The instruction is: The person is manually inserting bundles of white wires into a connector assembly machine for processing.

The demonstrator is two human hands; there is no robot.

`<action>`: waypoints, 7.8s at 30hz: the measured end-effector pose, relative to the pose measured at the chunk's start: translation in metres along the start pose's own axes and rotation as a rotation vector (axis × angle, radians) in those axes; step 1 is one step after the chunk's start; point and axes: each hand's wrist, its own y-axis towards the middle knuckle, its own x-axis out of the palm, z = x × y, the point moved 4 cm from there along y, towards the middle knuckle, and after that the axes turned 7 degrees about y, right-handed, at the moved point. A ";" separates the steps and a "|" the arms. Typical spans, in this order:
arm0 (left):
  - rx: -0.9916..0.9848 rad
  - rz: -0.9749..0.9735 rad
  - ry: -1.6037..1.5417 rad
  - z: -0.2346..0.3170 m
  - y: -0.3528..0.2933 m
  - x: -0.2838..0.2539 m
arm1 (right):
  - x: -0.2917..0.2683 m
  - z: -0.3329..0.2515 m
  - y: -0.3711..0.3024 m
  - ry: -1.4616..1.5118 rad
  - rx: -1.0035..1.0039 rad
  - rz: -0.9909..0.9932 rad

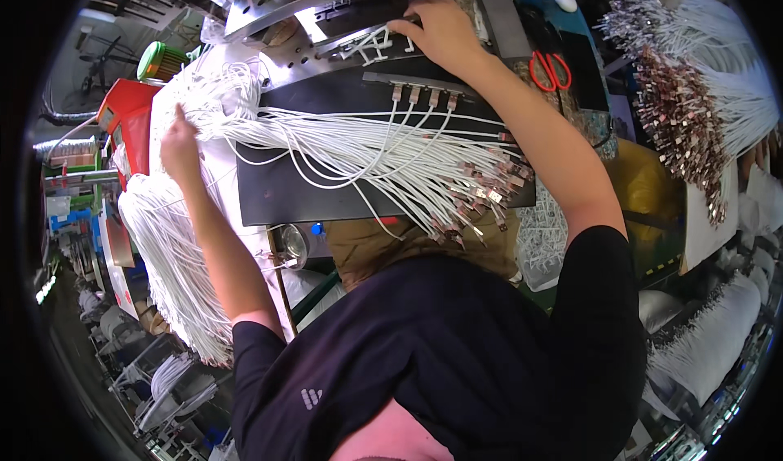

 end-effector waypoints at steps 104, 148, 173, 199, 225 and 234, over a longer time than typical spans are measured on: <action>-0.844 -0.620 -1.230 -0.033 -0.325 0.111 | -0.009 0.067 -0.449 0.166 1.053 -0.274; 0.967 0.707 -1.626 -0.013 -0.144 -0.232 | -0.172 0.090 -0.442 0.500 0.734 1.351; 0.987 0.589 -1.565 0.030 -0.181 -0.201 | -0.093 -0.045 -0.172 0.527 0.296 0.264; 1.170 -0.324 -0.867 0.187 -0.161 -0.016 | 0.027 -0.098 -0.026 0.232 -0.130 -0.352; 0.436 -0.296 -0.865 0.129 -0.071 0.025 | -0.036 -0.050 -0.096 -0.362 0.178 -0.419; 0.726 -0.663 -0.642 0.199 -0.111 -0.051 | -0.051 -0.097 -0.100 -0.154 0.084 -0.403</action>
